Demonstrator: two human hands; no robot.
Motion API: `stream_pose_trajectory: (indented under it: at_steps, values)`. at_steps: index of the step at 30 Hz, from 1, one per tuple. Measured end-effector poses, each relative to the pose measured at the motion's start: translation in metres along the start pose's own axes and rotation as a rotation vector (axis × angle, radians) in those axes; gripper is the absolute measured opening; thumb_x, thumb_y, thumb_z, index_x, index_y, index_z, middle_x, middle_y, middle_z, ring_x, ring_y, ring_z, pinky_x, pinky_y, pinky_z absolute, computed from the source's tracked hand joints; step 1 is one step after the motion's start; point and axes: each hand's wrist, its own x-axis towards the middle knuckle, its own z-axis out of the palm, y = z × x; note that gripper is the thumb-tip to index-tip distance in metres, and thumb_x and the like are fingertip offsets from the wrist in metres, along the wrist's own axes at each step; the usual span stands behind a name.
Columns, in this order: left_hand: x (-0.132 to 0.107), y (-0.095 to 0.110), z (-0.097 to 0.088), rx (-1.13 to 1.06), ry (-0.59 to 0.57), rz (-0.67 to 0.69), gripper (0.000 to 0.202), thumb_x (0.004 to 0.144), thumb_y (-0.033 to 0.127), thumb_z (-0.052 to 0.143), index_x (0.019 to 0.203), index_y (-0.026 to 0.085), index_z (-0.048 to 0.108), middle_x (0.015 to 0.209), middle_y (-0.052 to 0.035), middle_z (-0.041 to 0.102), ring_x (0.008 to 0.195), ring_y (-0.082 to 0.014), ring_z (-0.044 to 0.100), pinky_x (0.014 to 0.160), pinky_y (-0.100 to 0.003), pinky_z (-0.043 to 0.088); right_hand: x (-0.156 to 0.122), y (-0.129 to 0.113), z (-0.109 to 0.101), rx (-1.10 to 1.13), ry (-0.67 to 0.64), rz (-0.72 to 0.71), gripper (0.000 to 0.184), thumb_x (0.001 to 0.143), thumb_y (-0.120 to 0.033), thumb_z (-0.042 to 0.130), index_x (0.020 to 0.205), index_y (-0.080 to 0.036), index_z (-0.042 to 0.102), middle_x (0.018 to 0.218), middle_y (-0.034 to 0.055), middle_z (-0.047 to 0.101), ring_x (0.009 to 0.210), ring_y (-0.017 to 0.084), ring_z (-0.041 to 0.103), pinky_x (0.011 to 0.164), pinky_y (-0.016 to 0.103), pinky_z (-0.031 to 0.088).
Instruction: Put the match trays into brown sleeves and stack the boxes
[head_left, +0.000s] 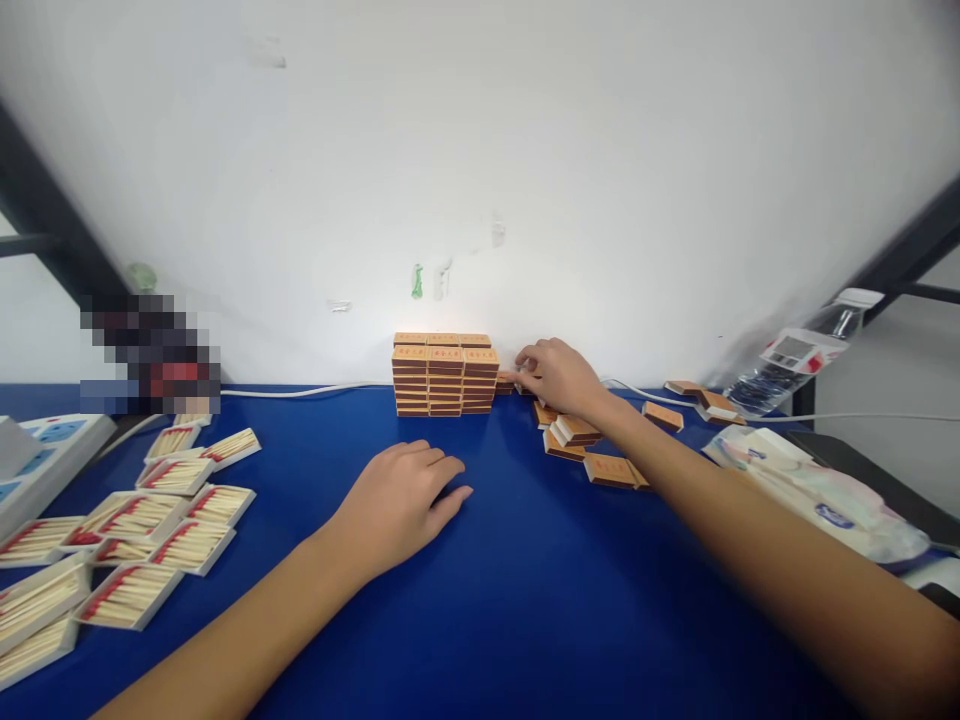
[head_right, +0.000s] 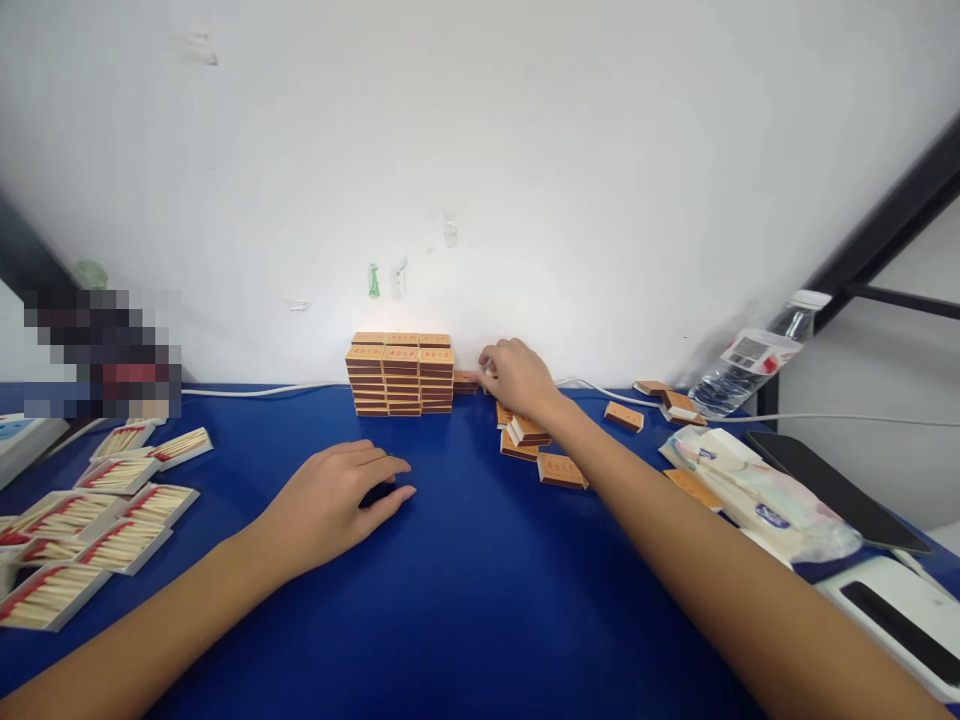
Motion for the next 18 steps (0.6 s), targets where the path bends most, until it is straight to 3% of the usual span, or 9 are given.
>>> stream_pose_trajectory:
  at_steps: [7, 13, 16, 18]
  values:
    - [0.000, -0.003, -0.004, 0.013, -0.028, -0.009, 0.022, 0.104, 0.033, 0.061, 0.110, 0.019, 0.076, 0.097, -0.0074, 0.079, 0.088, -0.0267, 0.074, 0.081, -0.042, 0.059, -0.001, 0.014, -0.011, -0.003, -0.074, 0.287, 0.049, 0.090, -0.062, 0.067, 0.102, -0.015, 0.074, 0.102, 0.0165, 0.080, 0.090, 0.032, 0.073, 0.069, 0.037, 0.048]
    - [0.005, 0.000, -0.005, 0.089, -0.067, -0.042, 0.025, 0.105, 0.034, 0.058, 0.109, 0.019, 0.077, 0.100, -0.0098, 0.080, 0.094, -0.0282, 0.075, 0.084, -0.042, 0.058, -0.003, 0.003, -0.020, -0.004, -0.073, 0.376, 0.045, 0.090, -0.052, 0.069, 0.111, -0.013, 0.072, 0.111, 0.0196, 0.079, 0.099, 0.037, 0.073, 0.068, 0.038, 0.048]
    - [0.004, -0.017, -0.026, 0.152, -0.165, -0.138, 0.025, 0.103, 0.037, 0.058, 0.107, 0.022, 0.078, 0.098, -0.0095, 0.080, 0.092, -0.0299, 0.075, 0.080, -0.041, 0.057, -0.022, -0.012, -0.037, 0.006, -0.020, 0.362, 0.048, 0.092, -0.051, 0.065, 0.121, -0.013, 0.068, 0.115, 0.0185, 0.078, 0.098, 0.036, 0.072, 0.071, 0.039, 0.049]
    - [-0.004, -0.048, -0.053, 0.218, -0.247, -0.318, 0.026, 0.096, 0.043, 0.064, 0.107, 0.024, 0.079, 0.096, -0.0090, 0.080, 0.086, -0.0308, 0.075, 0.074, -0.039, 0.055, -0.047, -0.034, -0.046, 0.054, 0.042, 0.271, 0.045, 0.092, -0.053, 0.065, 0.118, -0.016, 0.068, 0.106, 0.0154, 0.078, 0.092, 0.033, 0.071, 0.072, 0.039, 0.049]
